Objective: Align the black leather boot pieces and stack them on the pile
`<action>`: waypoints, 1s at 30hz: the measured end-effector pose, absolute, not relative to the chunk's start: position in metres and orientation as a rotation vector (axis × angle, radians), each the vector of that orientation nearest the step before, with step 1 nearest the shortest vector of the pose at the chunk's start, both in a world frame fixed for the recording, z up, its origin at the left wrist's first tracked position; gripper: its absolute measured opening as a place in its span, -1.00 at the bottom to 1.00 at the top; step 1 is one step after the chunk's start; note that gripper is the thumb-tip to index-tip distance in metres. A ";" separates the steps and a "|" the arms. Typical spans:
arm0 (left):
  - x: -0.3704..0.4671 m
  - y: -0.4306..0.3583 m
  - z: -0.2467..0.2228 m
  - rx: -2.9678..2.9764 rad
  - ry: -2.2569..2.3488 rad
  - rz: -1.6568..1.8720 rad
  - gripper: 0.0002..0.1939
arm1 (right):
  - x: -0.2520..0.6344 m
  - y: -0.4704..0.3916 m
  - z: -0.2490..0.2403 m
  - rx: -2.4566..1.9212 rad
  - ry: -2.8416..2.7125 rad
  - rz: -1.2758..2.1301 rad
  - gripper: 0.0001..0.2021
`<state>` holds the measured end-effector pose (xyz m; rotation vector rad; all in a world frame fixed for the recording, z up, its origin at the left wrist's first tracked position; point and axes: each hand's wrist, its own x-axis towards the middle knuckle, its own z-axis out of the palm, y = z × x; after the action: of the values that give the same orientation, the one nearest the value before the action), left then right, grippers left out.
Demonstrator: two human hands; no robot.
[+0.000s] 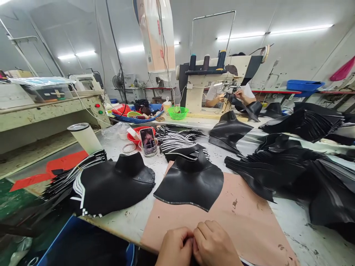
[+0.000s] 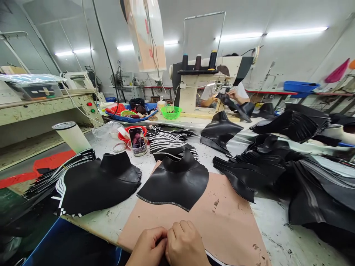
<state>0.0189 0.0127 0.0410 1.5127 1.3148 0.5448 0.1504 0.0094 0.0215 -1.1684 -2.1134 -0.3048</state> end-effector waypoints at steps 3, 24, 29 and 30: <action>0.018 0.014 0.040 1.468 1.299 0.552 -0.74 | 0.149 0.011 0.014 -1.148 -2.027 -0.272 -0.80; 0.022 0.023 0.038 1.016 1.345 0.523 -0.81 | 0.205 -0.005 0.019 -1.233 -1.177 1.010 -0.63; 0.026 0.027 0.044 0.967 1.418 0.486 -0.86 | 0.248 -0.018 0.018 -1.496 -1.400 0.662 -0.64; 0.026 0.027 0.046 0.967 1.429 0.483 -0.86 | 0.257 -0.020 0.017 -1.550 -1.540 0.509 -0.68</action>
<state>0.0258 0.0273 0.0459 0.9671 1.4288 0.4833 0.2568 -0.0197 0.0172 -1.5504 -1.5405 0.5091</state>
